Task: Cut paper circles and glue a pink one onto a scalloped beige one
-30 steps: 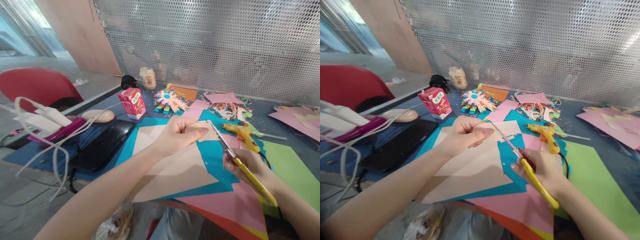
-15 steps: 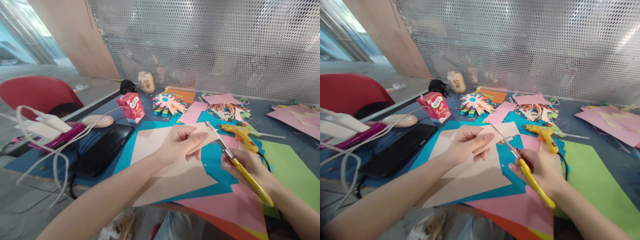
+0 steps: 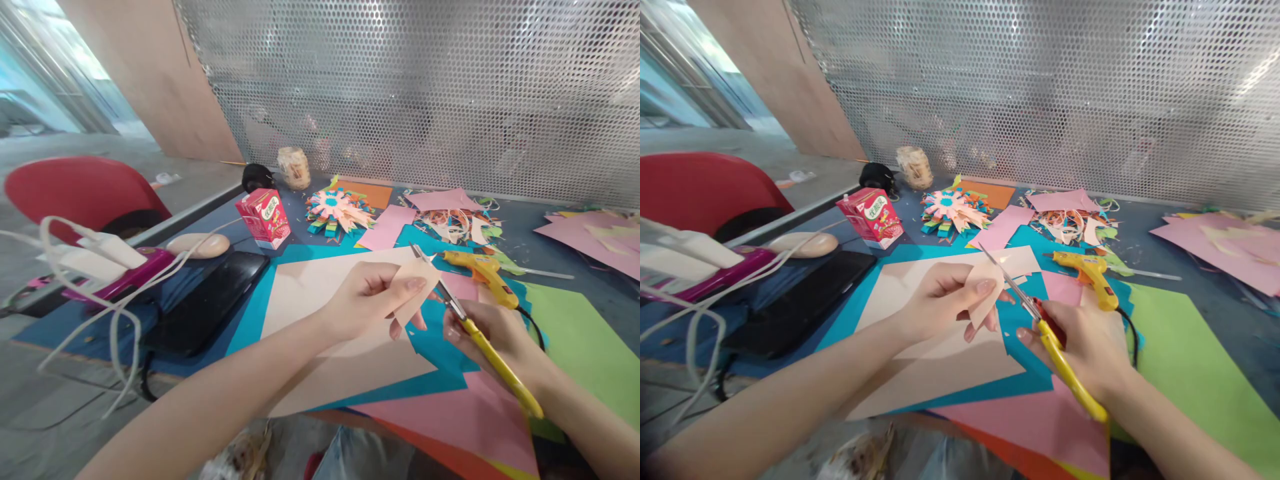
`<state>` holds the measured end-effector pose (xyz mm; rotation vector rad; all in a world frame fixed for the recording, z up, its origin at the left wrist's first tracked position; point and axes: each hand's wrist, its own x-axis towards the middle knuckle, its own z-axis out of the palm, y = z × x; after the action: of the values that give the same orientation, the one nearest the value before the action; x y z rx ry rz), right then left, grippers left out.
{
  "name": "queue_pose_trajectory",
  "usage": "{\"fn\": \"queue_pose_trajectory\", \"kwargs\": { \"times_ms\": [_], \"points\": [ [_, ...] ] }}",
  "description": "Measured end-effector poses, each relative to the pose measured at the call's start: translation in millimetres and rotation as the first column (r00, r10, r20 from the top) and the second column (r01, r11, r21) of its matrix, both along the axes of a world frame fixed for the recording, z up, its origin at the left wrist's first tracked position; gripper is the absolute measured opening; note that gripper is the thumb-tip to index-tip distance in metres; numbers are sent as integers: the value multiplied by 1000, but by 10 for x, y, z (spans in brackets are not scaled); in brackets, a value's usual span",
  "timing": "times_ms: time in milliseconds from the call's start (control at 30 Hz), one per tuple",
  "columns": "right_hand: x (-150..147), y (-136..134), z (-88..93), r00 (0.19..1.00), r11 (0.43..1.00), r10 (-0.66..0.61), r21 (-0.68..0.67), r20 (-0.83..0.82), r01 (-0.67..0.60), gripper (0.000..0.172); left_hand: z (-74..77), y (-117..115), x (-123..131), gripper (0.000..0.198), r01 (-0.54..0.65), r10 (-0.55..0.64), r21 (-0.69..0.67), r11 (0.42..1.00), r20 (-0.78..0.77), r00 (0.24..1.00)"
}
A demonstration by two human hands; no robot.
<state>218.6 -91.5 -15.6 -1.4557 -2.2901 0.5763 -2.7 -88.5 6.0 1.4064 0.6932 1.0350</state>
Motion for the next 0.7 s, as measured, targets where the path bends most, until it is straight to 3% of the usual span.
{"fn": "queue_pose_trajectory", "kwargs": {
  "times_ms": [133,333,567,700],
  "points": [
    [9,16,-27,1000,1000,-13,-6,-14,13,45,34,23,9,40,-18,17,16,1000,25,1000],
    [-3,18,-8,999,998,-29,-53,-37,28,44,124,52,8,24,-133,133,-5,991,84,988],
    [-73,-36,97,984,988,-89,-137,-157,68,42,128,115,-23,25,-310,304,3,951,196,932],
    [-55,-20,90,990,989,-89,-126,-110,75,44,96,175,-53,25,-359,353,-26,933,262,898]
  ]
}}
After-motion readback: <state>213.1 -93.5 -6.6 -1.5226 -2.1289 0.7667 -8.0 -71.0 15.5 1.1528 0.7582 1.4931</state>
